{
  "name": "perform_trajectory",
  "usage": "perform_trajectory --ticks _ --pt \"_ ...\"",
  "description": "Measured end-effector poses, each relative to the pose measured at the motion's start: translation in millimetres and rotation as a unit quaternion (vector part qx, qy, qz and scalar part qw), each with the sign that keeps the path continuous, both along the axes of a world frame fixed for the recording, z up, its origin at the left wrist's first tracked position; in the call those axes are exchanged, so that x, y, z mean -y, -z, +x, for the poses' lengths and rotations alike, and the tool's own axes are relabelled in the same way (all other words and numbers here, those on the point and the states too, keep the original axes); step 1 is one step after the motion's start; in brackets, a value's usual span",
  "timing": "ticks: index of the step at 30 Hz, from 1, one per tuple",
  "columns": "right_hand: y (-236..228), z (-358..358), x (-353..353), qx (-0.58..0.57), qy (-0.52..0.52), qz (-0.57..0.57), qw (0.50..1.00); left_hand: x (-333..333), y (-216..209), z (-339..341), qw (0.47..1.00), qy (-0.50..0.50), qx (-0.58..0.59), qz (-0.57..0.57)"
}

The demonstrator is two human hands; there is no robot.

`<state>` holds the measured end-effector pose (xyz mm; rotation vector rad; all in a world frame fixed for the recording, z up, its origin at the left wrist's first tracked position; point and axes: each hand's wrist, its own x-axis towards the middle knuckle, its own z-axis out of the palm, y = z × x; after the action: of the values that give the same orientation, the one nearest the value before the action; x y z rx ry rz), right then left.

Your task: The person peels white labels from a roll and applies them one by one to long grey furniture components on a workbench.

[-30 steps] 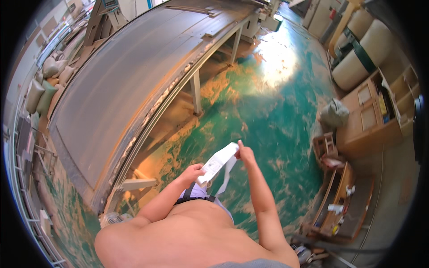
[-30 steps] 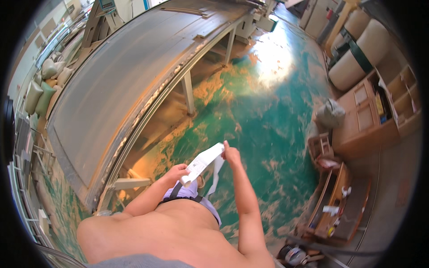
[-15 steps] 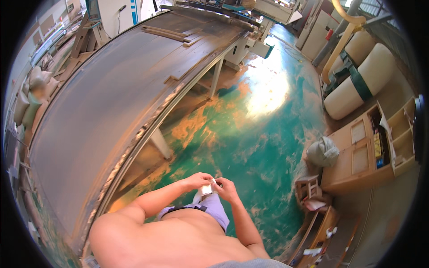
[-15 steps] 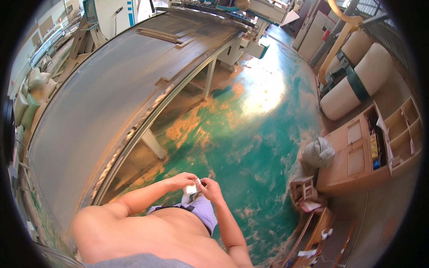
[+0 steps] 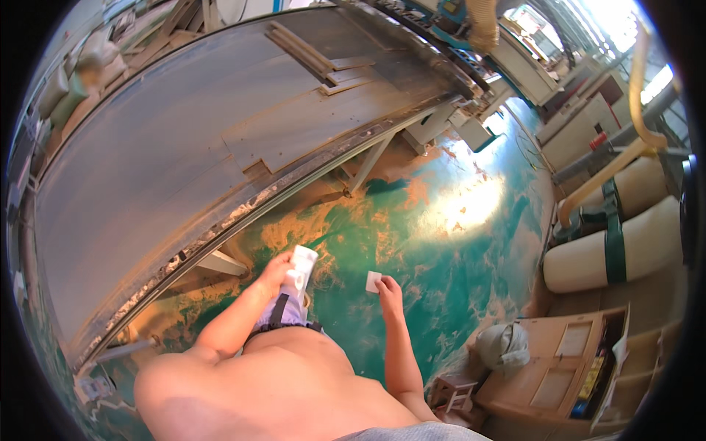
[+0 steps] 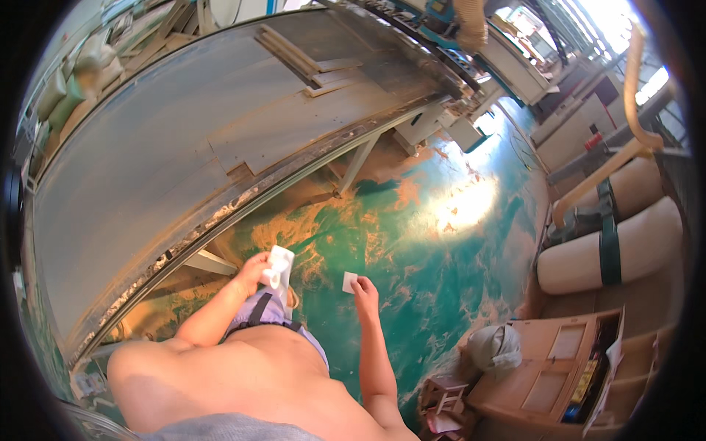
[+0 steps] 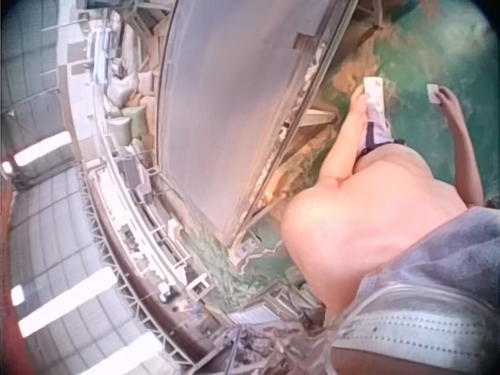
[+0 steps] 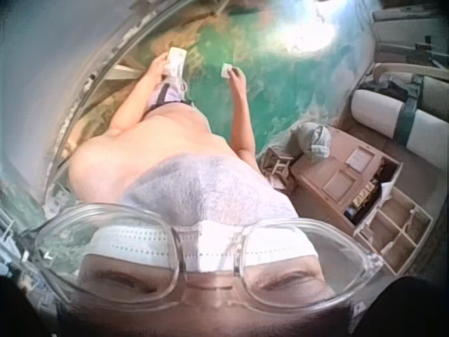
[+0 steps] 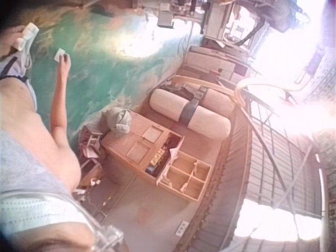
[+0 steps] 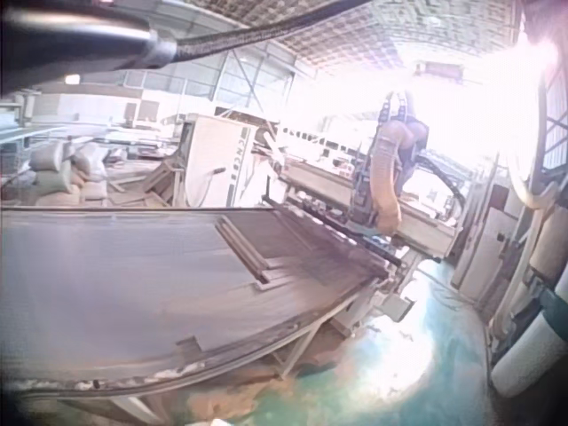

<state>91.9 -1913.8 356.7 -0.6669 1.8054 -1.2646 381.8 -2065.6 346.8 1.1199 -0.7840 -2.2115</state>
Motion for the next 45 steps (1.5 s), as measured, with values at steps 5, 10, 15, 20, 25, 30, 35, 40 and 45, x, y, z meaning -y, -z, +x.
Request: perform_trajectory --ticks 5,10,15,20,25,30,35,40,45 --pt "24 -29 140 0.027 -0.134 0.072 0.988 111 28 -51 0.988 -0.155 -0.006 0.015" --pt "-36 -78 304 0.055 -0.292 0.052 0.954 212 -21 -117 0.965 -0.25 -0.057 -0.044" --pt "-13 -150 495 0.107 -0.308 -0.024 0.945 289 -36 -167 0.932 -0.347 -0.058 -0.083" --pt "45 -210 661 0.259 -0.215 -0.014 0.942 331 -21 -234 0.893 -0.446 0.031 -0.062" --pt "82 -260 734 0.438 -0.167 -0.027 0.883 325 -19 -292 0.855 -0.508 0.102 0.014" --pt "66 -318 755 -0.001 -0.203 -0.144 0.969 334 -32 -330 0.86 -0.497 0.118 -0.002" --pt "70 -317 709 -0.484 -0.471 -0.271 0.685 372 -44 -366 0.854 -0.494 0.161 -0.029" --pt "16 -288 659 -0.371 -0.533 -0.176 0.74 385 -38 -372 0.852 -0.484 0.175 -0.101" --pt "-17 -219 631 0.192 -0.547 0.034 0.814 375 -46 -361 0.875 -0.467 0.103 -0.077"
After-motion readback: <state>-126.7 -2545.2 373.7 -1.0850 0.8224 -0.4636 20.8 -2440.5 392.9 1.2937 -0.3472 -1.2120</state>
